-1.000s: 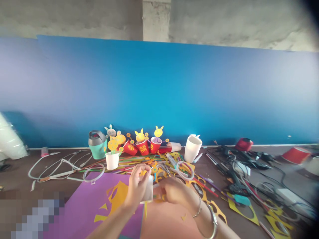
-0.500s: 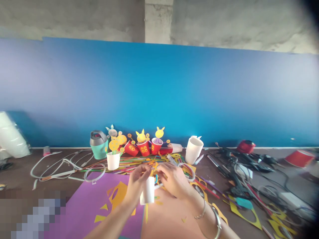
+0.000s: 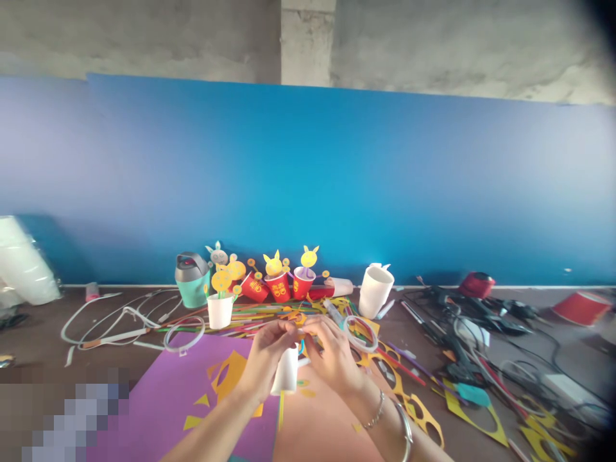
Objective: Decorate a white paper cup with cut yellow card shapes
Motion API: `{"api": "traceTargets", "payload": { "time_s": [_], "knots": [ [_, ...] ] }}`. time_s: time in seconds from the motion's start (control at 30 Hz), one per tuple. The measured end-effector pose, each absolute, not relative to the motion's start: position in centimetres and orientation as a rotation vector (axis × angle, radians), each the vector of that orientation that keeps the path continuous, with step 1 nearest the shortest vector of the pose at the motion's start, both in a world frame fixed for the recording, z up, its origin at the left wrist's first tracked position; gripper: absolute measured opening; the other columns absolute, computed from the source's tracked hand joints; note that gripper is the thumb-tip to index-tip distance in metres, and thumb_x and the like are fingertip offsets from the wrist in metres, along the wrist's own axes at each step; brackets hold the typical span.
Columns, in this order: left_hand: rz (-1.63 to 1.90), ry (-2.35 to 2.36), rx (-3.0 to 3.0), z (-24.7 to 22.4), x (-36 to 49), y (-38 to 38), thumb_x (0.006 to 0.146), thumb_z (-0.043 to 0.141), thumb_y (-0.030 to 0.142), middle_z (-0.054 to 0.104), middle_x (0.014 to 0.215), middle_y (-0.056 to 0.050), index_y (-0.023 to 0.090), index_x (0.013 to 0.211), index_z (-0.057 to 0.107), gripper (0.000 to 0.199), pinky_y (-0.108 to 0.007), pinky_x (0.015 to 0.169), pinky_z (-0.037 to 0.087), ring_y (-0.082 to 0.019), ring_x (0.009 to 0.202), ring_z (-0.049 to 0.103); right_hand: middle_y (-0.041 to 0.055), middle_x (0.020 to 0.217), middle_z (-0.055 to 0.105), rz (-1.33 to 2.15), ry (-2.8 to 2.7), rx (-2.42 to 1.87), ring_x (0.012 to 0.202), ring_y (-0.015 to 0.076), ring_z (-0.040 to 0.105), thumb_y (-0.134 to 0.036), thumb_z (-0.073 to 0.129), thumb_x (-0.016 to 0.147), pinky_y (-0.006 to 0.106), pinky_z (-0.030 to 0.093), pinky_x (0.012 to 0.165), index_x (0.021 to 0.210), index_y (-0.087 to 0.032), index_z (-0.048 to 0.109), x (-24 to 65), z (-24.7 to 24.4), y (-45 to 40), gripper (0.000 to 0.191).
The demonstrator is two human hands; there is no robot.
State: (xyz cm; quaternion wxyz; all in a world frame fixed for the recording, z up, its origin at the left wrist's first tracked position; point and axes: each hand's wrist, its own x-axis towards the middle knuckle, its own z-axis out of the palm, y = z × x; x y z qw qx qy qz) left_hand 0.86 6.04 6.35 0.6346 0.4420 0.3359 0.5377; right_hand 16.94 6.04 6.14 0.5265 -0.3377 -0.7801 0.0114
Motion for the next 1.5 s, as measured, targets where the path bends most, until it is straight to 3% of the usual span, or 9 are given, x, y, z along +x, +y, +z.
{"api": "traceTargets", "payload": {
  "time_s": [0.37, 0.5, 0.67, 0.77, 0.9, 1.0, 1.27, 1.37, 1.5],
  "knots": [
    [1.315, 0.861, 1.043, 6.9, 1.0, 5.9, 0.071, 0.084, 0.035, 0.062, 0.066, 0.001, 0.016, 0.068, 0.063, 0.028, -0.022, 0.059, 0.041, -0.012, 0.06, 0.054, 0.0048, 0.094, 0.069, 0.323, -1.735, -0.92, 0.091, 0.0206, 0.066, -0.005, 0.05, 0.086, 0.033, 0.051, 0.082, 0.099, -0.022, 0.06, 16.6, 6.5, 5.6, 0.024],
    [1.37, 0.889, 1.119, 6.8, 0.9, 5.9, 0.07, 0.083, 0.032, 0.064, 0.07, 0.0, 0.016, 0.07, 0.065, 0.023, -0.024, 0.064, 0.045, -0.015, 0.067, 0.058, 0.0016, 0.082, 0.065, 0.807, -1.584, -1.03, 0.072, 0.0162, 0.061, -0.019, 0.05, 0.091, 0.026, 0.047, 0.064, 0.093, -0.019, 0.062, 16.5, 7.4, 5.7, 0.012],
    [1.381, 0.9, 1.241, 6.8, 1.1, 5.8, 0.072, 0.081, 0.031, 0.067, 0.072, -0.003, 0.016, 0.07, 0.067, 0.02, -0.026, 0.068, 0.047, -0.016, 0.071, 0.061, -0.0016, 0.068, 0.056, 1.1, -1.53, -0.987, 0.062, 0.0137, 0.054, -0.037, 0.058, 0.091, 0.024, 0.04, 0.054, 0.075, -0.019, 0.056, 16.5, 7.8, 6.1, 0.024],
    [1.393, 0.872, 1.185, 7.1, 1.4, 5.4, 0.072, 0.082, 0.03, 0.068, 0.072, -0.001, 0.017, 0.077, 0.064, 0.022, -0.025, 0.067, 0.048, -0.016, 0.069, 0.062, -0.0012, 0.067, 0.056, 1.099, -1.556, -0.976, 0.061, 0.0134, 0.052, -0.036, 0.057, 0.091, 0.024, 0.039, 0.053, 0.076, -0.018, 0.057, 16.5, 7.8, 6.1, 0.023],
    [1.425, 0.743, 1.031, 7.5, 1.6, 5.0, 0.071, 0.083, 0.026, 0.066, 0.07, 0.004, 0.024, 0.099, 0.052, 0.041, -0.026, 0.063, 0.049, -0.015, 0.065, 0.063, -0.0006, 0.07, 0.056, 0.949, -1.625, -1.014, 0.064, 0.0139, 0.051, -0.034, 0.054, 0.094, 0.025, 0.04, 0.057, 0.075, -0.019, 0.056, 16.4, 7.9, 5.6, 0.024],
    [1.419, 0.744, 1.029, 7.7, 1.6, 4.8, 0.074, 0.081, 0.026, 0.065, 0.07, 0.004, 0.024, 0.103, 0.051, 0.042, -0.025, 0.063, 0.049, -0.015, 0.065, 0.063, -0.0003, 0.07, 0.057, 0.887, -1.595, -1.019, 0.066, 0.0152, 0.053, -0.035, 0.053, 0.096, 0.025, 0.042, 0.058, 0.074, -0.021, 0.056, 16.2, 7.7, 5.4, 0.026],
    [1.387, 0.843, 1.065, 7.9, 1.6, 4.8, 0.074, 0.079, 0.036, 0.062, 0.068, 0.003, 0.02, 0.096, 0.059, 0.033, -0.025, 0.062, 0.045, -0.015, 0.064, 0.057, 0.0009, 0.071, 0.062, 1.051, -1.57, -0.944, 0.065, 0.0151, 0.058, -0.041, 0.057, 0.094, 0.026, 0.047, 0.06, 0.076, -0.019, 0.058, 16.2, 7.4, 6.1, 0.029],
    [1.297, 0.911, 1.171, 7.6, 1.5, 5.0, 0.08, 0.075, 0.044, 0.055, 0.061, 0.004, 0.018, 0.08, 0.06, 0.03, -0.024, 0.057, 0.038, -0.012, 0.056, 0.049, -0.0004, 0.068, 0.06, 1.121, -1.464, -0.919, 0.062, 0.0145, 0.057, -0.047, 0.06, 0.092, 0.025, 0.047, 0.058, 0.074, -0.02, 0.056, 16.2, 7.6, 6.1, 0.033],
    [1.264, 0.978, 1.327, 7.6, 1.4, 5.2, 0.081, 0.073, 0.051, 0.049, 0.057, 0.004, 0.018, 0.063, 0.056, 0.041, -0.023, 0.054, 0.033, -0.011, 0.055, 0.043, 0.0, 0.065, 0.061, 1.126, -1.478, -0.967, 0.06, 0.0146, 0.058, -0.052, 0.061, 0.09, 0.025, 0.046, 0.055, 0.074, -0.019, 0.06, 16.4, 8.0, 6.1, 0.037]
  ]
}}
